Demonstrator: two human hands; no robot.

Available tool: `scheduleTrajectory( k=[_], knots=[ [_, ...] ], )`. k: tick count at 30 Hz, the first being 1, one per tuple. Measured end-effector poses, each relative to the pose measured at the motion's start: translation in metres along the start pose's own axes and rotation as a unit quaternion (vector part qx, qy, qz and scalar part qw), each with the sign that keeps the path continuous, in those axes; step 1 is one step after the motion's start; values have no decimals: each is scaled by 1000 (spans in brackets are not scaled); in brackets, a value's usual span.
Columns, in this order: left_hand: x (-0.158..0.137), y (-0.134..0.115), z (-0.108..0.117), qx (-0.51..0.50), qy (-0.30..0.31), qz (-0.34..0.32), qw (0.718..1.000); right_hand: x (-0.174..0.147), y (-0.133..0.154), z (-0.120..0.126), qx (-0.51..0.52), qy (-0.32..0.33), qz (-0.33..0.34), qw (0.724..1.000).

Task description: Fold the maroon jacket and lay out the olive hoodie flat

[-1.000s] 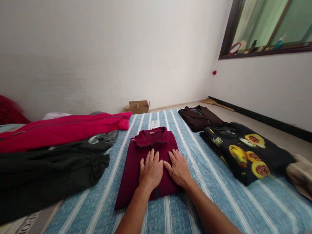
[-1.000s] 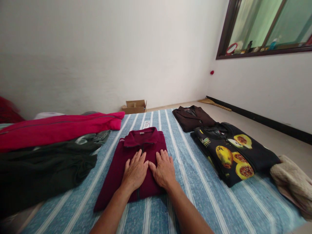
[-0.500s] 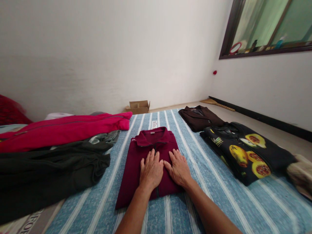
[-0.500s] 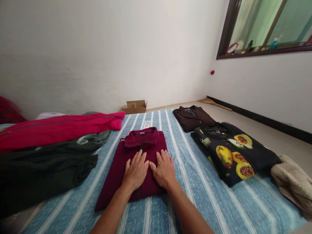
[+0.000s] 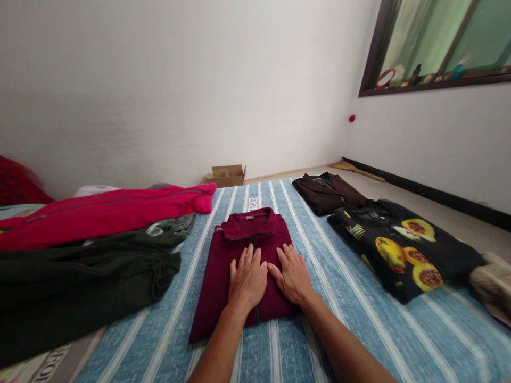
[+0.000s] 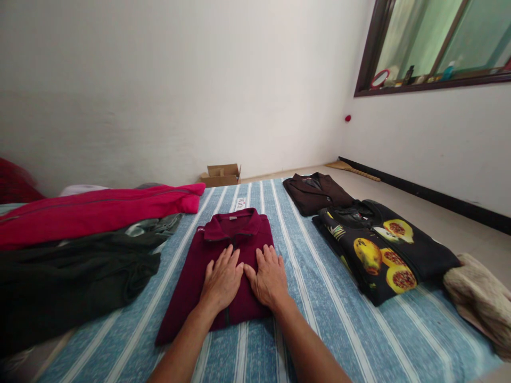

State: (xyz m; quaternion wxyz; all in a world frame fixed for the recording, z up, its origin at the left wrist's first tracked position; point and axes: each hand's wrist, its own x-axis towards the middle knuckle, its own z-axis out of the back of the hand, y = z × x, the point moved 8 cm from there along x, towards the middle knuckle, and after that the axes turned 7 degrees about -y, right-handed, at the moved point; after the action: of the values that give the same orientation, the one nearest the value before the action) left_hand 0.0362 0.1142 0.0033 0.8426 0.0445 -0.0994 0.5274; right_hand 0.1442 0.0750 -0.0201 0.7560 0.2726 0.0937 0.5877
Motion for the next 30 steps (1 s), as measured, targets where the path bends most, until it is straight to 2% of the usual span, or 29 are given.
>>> scheduleTrajectory(
  k=[21,30],
  knots=[
    [-2,1,-2,8,-9,-6,1000,0,-1,-4,-4,14,-6,1000],
    [-2,0,1,10,6,0,1000,-1,-2,-6,-13,25,-14,999]
  ],
)
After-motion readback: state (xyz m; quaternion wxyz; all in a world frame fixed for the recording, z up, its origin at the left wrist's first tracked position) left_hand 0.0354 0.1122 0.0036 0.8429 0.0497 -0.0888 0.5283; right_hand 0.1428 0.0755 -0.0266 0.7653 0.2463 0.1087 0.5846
